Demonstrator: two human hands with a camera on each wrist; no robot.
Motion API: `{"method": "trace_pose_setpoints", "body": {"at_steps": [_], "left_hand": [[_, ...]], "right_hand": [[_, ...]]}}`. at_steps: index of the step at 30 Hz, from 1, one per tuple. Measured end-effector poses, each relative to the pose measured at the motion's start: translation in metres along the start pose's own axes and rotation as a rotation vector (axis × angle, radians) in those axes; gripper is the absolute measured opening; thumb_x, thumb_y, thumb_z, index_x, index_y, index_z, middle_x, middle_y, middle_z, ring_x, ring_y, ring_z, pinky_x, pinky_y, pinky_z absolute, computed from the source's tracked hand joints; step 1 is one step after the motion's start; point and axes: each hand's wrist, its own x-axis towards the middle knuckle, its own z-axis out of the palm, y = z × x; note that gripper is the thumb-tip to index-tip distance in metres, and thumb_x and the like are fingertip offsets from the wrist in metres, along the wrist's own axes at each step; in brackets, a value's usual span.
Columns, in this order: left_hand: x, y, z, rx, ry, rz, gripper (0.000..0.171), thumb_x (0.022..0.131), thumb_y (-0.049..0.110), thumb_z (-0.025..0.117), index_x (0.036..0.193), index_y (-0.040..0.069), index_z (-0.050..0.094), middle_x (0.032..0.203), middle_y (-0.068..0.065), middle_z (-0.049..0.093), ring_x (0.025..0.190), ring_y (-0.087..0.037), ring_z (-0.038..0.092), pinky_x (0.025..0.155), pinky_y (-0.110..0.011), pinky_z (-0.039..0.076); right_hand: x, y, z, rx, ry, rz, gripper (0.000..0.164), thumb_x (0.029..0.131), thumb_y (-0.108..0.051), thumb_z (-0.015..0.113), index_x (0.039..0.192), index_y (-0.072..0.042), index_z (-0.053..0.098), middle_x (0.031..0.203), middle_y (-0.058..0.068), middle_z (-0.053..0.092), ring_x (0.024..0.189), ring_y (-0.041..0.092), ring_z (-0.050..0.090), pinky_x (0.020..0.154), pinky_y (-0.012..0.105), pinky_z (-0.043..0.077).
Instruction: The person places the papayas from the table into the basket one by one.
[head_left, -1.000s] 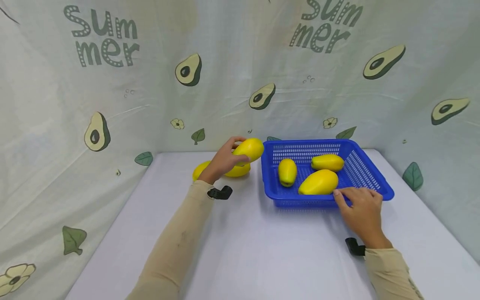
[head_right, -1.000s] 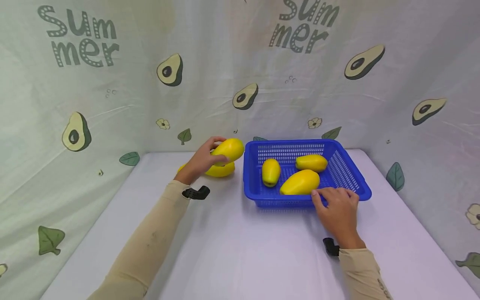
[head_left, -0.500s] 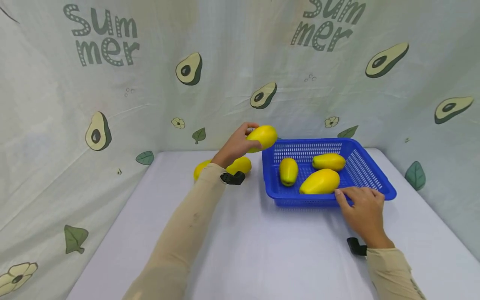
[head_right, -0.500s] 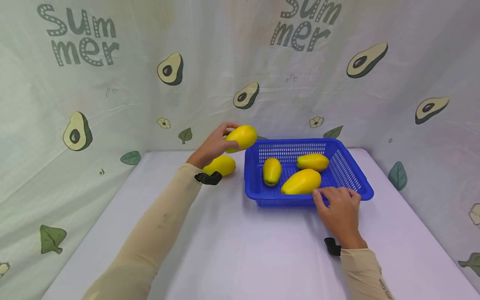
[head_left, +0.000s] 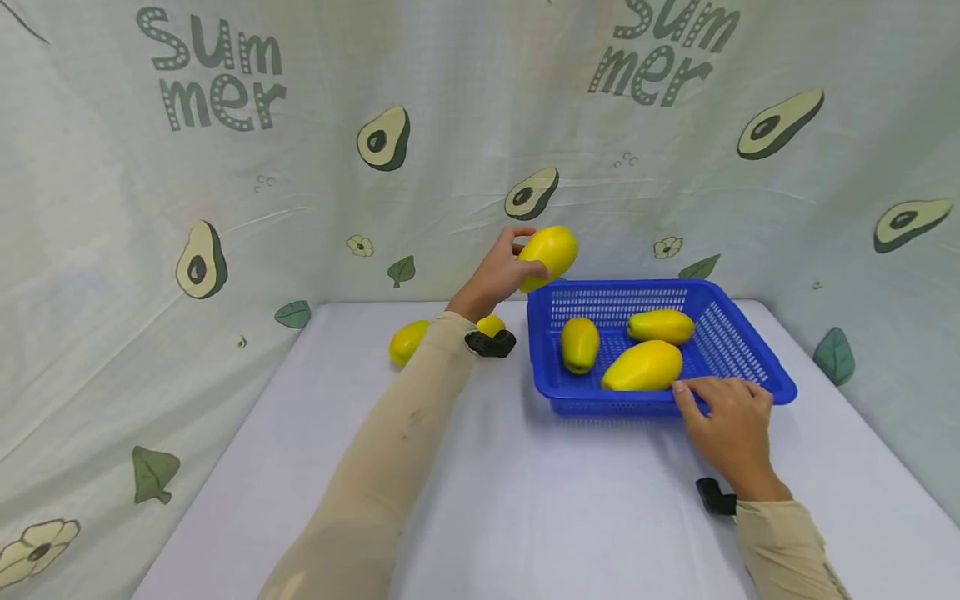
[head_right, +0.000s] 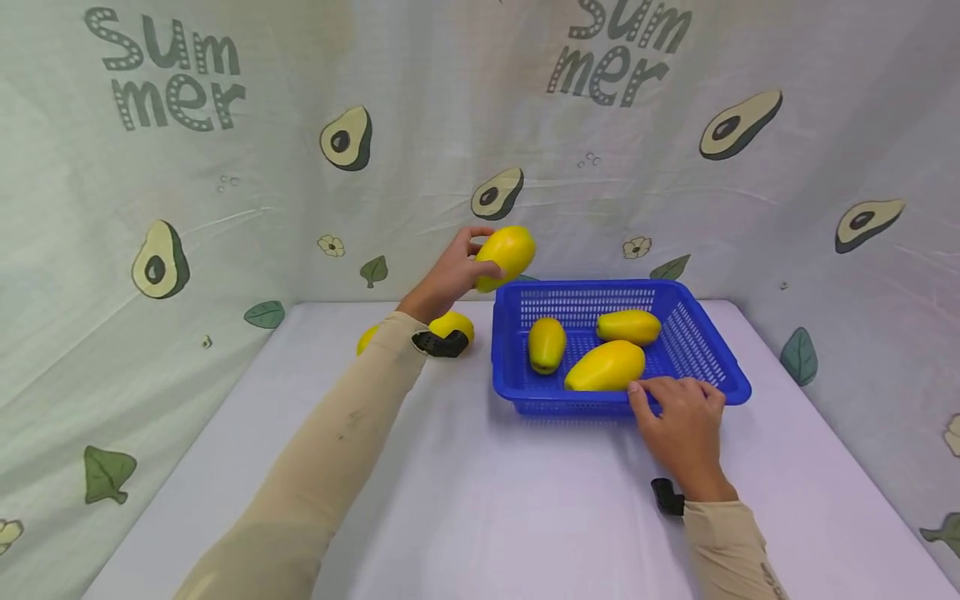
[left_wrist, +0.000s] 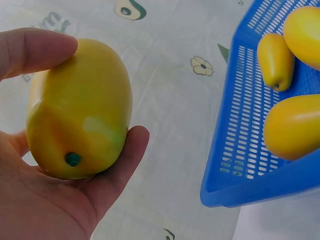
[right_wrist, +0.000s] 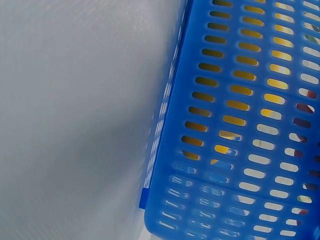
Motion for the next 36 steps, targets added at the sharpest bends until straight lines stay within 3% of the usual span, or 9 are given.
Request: {"method": "trace_pose_setpoints", "body": {"at_steps": [7, 14, 27, 36], "left_hand": [[0.004, 0.006, 0.005, 0.025, -0.040, 0.012, 0.075, 0.087, 0.022, 0.071, 0.153, 0.022, 0.036, 0.129, -0.006, 0.052, 0.108, -0.024, 0.057, 0.096, -0.039, 0.048], [0.007, 0.013, 0.012, 0.041, -0.081, 0.043, 0.070, 0.087, 0.025, 0.071, 0.151, 0.021, 0.041, 0.123, -0.003, 0.056, 0.105, -0.023, 0.056, 0.091, -0.035, 0.050], [0.012, 0.025, 0.029, -0.031, -0.092, 0.023, 0.068, 0.089, 0.025, 0.074, 0.148, 0.019, 0.041, 0.124, -0.005, 0.054, 0.104, -0.024, 0.058, 0.087, -0.031, 0.052], [0.021, 0.029, 0.036, 0.057, -0.180, 0.016, 0.071, 0.091, 0.036, 0.073, 0.150, 0.016, 0.039, 0.120, -0.005, 0.057, 0.102, -0.022, 0.060, 0.087, -0.032, 0.054]], "right_hand": [[-0.001, 0.000, 0.000, 0.013, 0.017, -0.008, 0.029, 0.098, -0.026, 0.062, 0.099, 0.001, 0.073, 0.100, 0.023, 0.070, 0.100, 0.043, 0.054, 0.097, 0.065, 0.024], [-0.004, 0.002, 0.001, 0.012, 0.028, -0.013, 0.028, 0.098, -0.025, 0.062, 0.099, 0.000, 0.073, 0.099, 0.023, 0.070, 0.099, 0.043, 0.055, 0.096, 0.064, 0.025], [-0.004, 0.002, 0.003, 0.022, 0.029, -0.025, 0.028, 0.098, -0.025, 0.062, 0.100, 0.001, 0.073, 0.099, 0.022, 0.070, 0.099, 0.043, 0.054, 0.096, 0.064, 0.025], [-0.003, 0.004, 0.001, 0.021, 0.024, -0.019, 0.030, 0.098, -0.026, 0.061, 0.102, 0.002, 0.073, 0.099, 0.023, 0.070, 0.100, 0.043, 0.054, 0.097, 0.065, 0.025]]}}
